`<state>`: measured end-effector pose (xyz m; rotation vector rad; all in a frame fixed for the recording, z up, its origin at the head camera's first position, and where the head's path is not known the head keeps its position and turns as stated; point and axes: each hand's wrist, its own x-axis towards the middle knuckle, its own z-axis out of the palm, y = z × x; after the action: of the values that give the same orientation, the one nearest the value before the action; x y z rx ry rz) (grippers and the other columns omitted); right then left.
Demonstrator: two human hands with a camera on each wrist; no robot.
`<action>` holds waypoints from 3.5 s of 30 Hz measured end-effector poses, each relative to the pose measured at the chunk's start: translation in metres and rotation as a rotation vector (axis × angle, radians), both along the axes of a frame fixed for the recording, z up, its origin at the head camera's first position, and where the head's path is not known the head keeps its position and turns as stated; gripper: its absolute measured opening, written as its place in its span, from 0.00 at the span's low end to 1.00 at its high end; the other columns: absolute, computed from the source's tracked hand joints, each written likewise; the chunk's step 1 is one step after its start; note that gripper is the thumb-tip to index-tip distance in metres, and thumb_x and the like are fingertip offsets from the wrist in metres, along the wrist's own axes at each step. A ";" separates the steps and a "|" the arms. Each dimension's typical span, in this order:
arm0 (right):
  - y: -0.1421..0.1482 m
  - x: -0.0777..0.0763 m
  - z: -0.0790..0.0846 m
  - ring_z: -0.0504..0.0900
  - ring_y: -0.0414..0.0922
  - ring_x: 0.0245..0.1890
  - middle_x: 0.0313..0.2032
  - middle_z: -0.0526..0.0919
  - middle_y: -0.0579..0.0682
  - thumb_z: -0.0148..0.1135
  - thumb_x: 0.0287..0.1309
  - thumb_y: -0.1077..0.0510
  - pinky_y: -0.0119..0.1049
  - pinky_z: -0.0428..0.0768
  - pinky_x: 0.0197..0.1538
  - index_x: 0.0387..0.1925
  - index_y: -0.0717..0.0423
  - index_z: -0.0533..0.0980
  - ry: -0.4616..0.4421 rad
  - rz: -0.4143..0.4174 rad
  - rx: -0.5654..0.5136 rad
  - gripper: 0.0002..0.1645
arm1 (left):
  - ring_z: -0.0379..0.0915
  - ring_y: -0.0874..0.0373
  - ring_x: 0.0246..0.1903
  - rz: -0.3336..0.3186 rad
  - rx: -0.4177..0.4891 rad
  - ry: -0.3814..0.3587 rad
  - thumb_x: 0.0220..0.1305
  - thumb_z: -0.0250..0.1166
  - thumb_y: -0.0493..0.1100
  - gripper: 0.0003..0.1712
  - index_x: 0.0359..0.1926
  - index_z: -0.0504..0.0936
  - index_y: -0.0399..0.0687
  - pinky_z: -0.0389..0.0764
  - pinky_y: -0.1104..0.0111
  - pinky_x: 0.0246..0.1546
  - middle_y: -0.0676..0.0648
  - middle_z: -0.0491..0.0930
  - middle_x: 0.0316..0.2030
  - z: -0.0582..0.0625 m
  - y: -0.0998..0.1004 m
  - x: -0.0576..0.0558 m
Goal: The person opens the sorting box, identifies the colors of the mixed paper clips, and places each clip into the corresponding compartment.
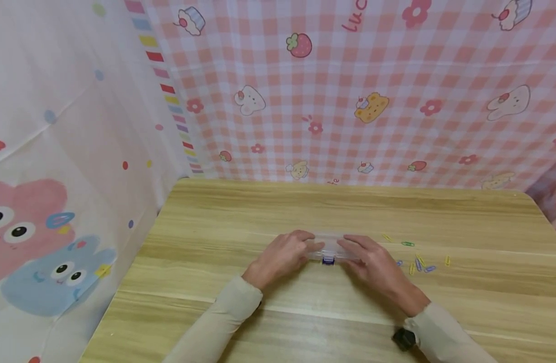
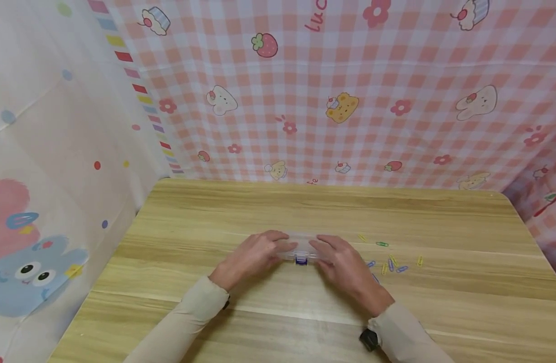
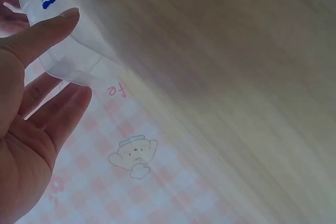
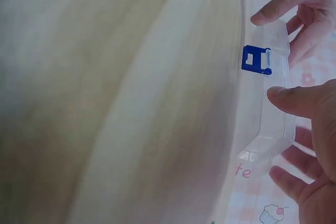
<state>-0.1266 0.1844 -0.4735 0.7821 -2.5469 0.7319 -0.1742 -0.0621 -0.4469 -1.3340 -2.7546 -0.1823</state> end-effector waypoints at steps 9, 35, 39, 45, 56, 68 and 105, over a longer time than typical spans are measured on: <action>0.007 0.001 0.001 0.77 0.64 0.57 0.58 0.76 0.68 0.78 0.50 0.57 0.56 0.81 0.53 0.67 0.64 0.69 -0.232 -0.167 -0.005 0.44 | 0.77 0.55 0.56 -0.001 0.023 0.021 0.60 0.72 0.39 0.26 0.60 0.82 0.60 0.81 0.66 0.53 0.47 0.80 0.57 -0.003 0.001 0.000; 0.008 -0.007 0.002 0.75 0.66 0.59 0.60 0.73 0.72 0.76 0.52 0.57 0.60 0.76 0.57 0.69 0.65 0.64 -0.450 -0.292 0.015 0.47 | 0.75 0.53 0.59 -0.007 0.027 0.062 0.66 0.67 0.45 0.19 0.58 0.83 0.56 0.80 0.65 0.56 0.47 0.80 0.57 -0.009 0.006 -0.004; 0.007 -0.006 0.001 0.74 0.68 0.60 0.61 0.73 0.72 0.76 0.53 0.57 0.61 0.75 0.58 0.70 0.64 0.64 -0.452 -0.295 0.021 0.47 | 0.75 0.53 0.60 -0.006 0.075 -0.012 0.66 0.67 0.44 0.19 0.58 0.84 0.56 0.78 0.64 0.58 0.46 0.80 0.58 -0.009 0.004 -0.006; 0.008 -0.005 -0.001 0.77 0.67 0.55 0.56 0.76 0.73 0.76 0.51 0.59 0.60 0.79 0.53 0.69 0.66 0.63 -0.404 -0.271 0.017 0.47 | 0.77 0.53 0.58 -0.024 0.153 -0.084 0.67 0.66 0.43 0.18 0.57 0.84 0.53 0.77 0.64 0.59 0.44 0.81 0.56 -0.007 0.001 -0.008; 0.011 -0.005 -0.001 0.80 0.65 0.50 0.52 0.78 0.73 0.78 0.49 0.60 0.59 0.81 0.48 0.71 0.64 0.59 -0.396 -0.268 0.027 0.52 | 0.81 0.58 0.49 -0.052 0.312 -0.089 0.67 0.66 0.38 0.15 0.53 0.86 0.49 0.81 0.69 0.51 0.47 0.85 0.49 -0.002 0.004 -0.012; 0.013 -0.005 0.003 0.81 0.62 0.49 0.54 0.78 0.70 0.77 0.52 0.58 0.58 0.82 0.48 0.76 0.57 0.50 -0.418 -0.257 0.019 0.59 | 0.83 0.56 0.44 -0.012 0.519 -0.125 0.64 0.66 0.31 0.13 0.48 0.88 0.45 0.82 0.73 0.46 0.45 0.86 0.45 0.006 0.007 -0.021; 0.015 -0.004 0.003 0.83 0.56 0.45 0.48 0.83 0.63 0.78 0.50 0.57 0.55 0.82 0.47 0.79 0.50 0.41 -0.371 -0.212 0.064 0.68 | 0.50 0.45 0.75 0.143 0.216 -0.196 0.69 0.63 0.48 0.38 0.75 0.60 0.44 0.53 0.54 0.74 0.39 0.57 0.74 -0.004 0.009 -0.039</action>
<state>-0.1311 0.1992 -0.4705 0.4124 -2.9379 0.7883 -0.2132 -0.0528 -0.4507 -1.1159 -2.8706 -0.6126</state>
